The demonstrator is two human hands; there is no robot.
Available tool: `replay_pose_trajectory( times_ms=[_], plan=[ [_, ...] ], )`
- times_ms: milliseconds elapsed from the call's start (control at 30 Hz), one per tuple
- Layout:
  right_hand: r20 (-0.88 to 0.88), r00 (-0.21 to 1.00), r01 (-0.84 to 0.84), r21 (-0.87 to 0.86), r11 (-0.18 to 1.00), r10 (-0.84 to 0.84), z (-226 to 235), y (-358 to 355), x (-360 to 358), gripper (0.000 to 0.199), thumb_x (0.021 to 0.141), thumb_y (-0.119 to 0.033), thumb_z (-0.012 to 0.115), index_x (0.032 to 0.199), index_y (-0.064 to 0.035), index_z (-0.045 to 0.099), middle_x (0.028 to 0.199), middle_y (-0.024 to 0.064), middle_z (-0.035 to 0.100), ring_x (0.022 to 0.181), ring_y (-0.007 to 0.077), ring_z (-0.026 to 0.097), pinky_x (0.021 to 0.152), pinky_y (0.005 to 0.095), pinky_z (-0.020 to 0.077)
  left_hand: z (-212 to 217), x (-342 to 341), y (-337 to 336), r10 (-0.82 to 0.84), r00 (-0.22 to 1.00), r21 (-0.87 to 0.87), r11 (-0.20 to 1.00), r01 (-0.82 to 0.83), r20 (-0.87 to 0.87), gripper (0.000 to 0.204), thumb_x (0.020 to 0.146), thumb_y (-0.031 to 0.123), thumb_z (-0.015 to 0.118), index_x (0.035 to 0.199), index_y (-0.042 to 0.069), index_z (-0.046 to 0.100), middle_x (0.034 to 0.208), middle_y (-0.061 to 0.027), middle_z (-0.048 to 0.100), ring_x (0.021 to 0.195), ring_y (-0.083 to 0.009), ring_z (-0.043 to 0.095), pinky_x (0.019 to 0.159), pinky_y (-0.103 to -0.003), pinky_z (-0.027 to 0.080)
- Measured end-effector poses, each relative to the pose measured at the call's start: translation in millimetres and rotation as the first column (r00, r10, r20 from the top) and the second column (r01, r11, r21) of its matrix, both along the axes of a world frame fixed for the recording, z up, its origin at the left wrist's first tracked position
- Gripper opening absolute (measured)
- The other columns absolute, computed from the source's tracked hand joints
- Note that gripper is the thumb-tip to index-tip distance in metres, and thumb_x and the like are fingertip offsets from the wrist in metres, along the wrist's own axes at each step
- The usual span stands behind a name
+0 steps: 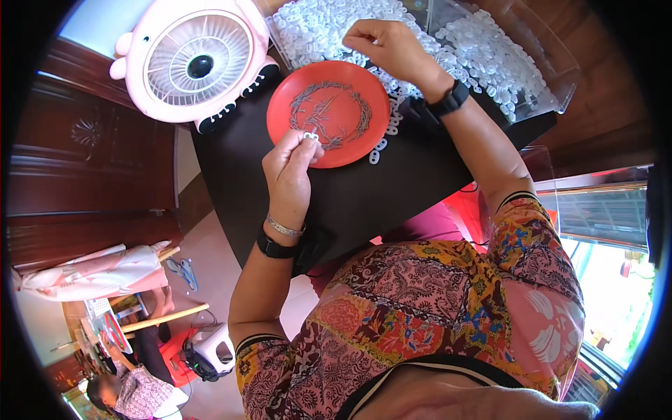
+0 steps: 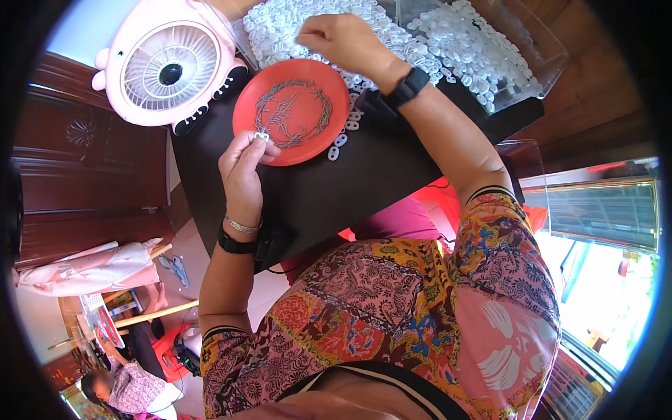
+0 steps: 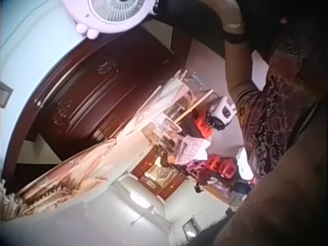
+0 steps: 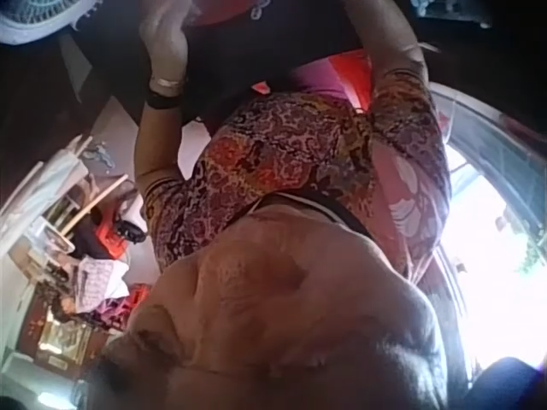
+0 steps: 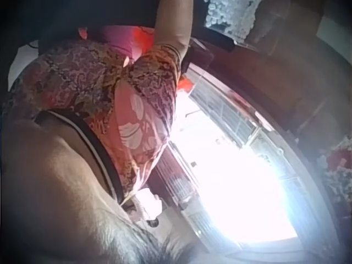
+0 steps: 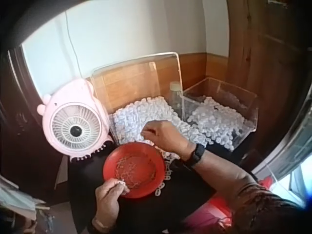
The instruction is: The recorder is assembling small white plastic components by snapping pieces together over a red plate at a workshop desk.
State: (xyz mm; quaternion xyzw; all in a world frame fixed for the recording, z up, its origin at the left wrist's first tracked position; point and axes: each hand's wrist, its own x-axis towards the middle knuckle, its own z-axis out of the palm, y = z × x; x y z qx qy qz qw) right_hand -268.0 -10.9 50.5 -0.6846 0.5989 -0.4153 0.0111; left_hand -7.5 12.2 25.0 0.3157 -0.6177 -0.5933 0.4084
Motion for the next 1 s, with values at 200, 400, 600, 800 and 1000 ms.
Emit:
replay_pose_trajectory(
  times_ms=[200, 400, 600, 800, 1000],
  plan=[
    [-0.310, 0.943, -0.060, 0.201, 0.978, 0.122, -42, -20, -31, 0.019, 0.083, -0.016, 0.059, 0.098, -0.0060, 0.066, 0.092, 0.0095, 0.065, 0.086, 0.0286, 0.062, 0.076, 0.0380, 0.0491, -5, 0, -2, -0.023, 0.989, -0.084, 0.996, 0.035, 0.145, 0.018, 0.087, 0.011, 0.053, 0.082, -0.004, 0.060, 0.072, -0.0059, 0.063, 0.069, -0.0114, 0.056, 0.067, -0.025, 0.044],
    [-0.384, 0.917, 0.008, 0.294, 0.956, 0.111, -50, -27, -33, 0.021, 0.079, -0.012, 0.059, 0.098, -0.0059, 0.065, 0.091, 0.0113, 0.066, 0.084, 0.0300, 0.063, 0.077, 0.0379, 0.0496, 5, 4, 0, -0.041, 0.977, 0.022, 0.999, 0.037, 0.210, 0.018, 0.088, 0.013, 0.053, 0.081, -0.002, 0.060, 0.070, -0.0054, 0.062, 0.066, -0.0097, 0.055, 0.063, -0.024, 0.043],
    [0.416, 0.887, -0.353, 0.332, 0.875, 0.200, -22, -13, -20, 0.021, 0.085, -0.010, 0.060, 0.104, -0.0026, 0.064, 0.092, 0.0046, 0.067, 0.084, 0.0127, 0.063, 0.073, 0.0267, 0.0507, 6, 4, -1, -0.067, 0.997, 0.054, 0.996, 0.065, 0.028, 0.018, 0.090, 0.012, 0.049, 0.081, -0.001, 0.059, 0.073, -0.0065, 0.063, 0.068, -0.0115, 0.057, 0.063, -0.024, 0.044],
    [0.798, 0.511, -0.696, 0.167, 0.698, 0.319, 8, 15, 38, 0.018, 0.087, -0.006, 0.063, 0.104, -0.0013, 0.064, 0.092, 0.0037, 0.066, 0.082, 0.0090, 0.062, 0.074, 0.0216, 0.0515, 9, 5, 0, -0.096, 0.994, 0.048, 0.994, 0.099, -0.052, 0.018, 0.090, 0.012, 0.048, 0.083, -0.002, 0.058, 0.076, -0.0091, 0.064, 0.070, -0.0137, 0.059, 0.064, -0.025, 0.044],
    [0.814, 0.477, -0.746, 0.175, 0.642, 0.332, 2, 24, 67, 0.017, 0.085, -0.010, 0.067, 0.101, -0.0027, 0.065, 0.090, 0.0022, 0.067, 0.082, 0.0077, 0.062, 0.074, 0.0223, 0.0510, 8, 4, -3, -0.112, 0.987, 0.037, 0.992, 0.117, -0.118, 0.023, 0.093, 0.016, 0.042, 0.086, -0.001, 0.056, 0.085, -0.0164, 0.065, 0.074, -0.0205, 0.063, 0.064, -0.027, 0.047]
  ],
)
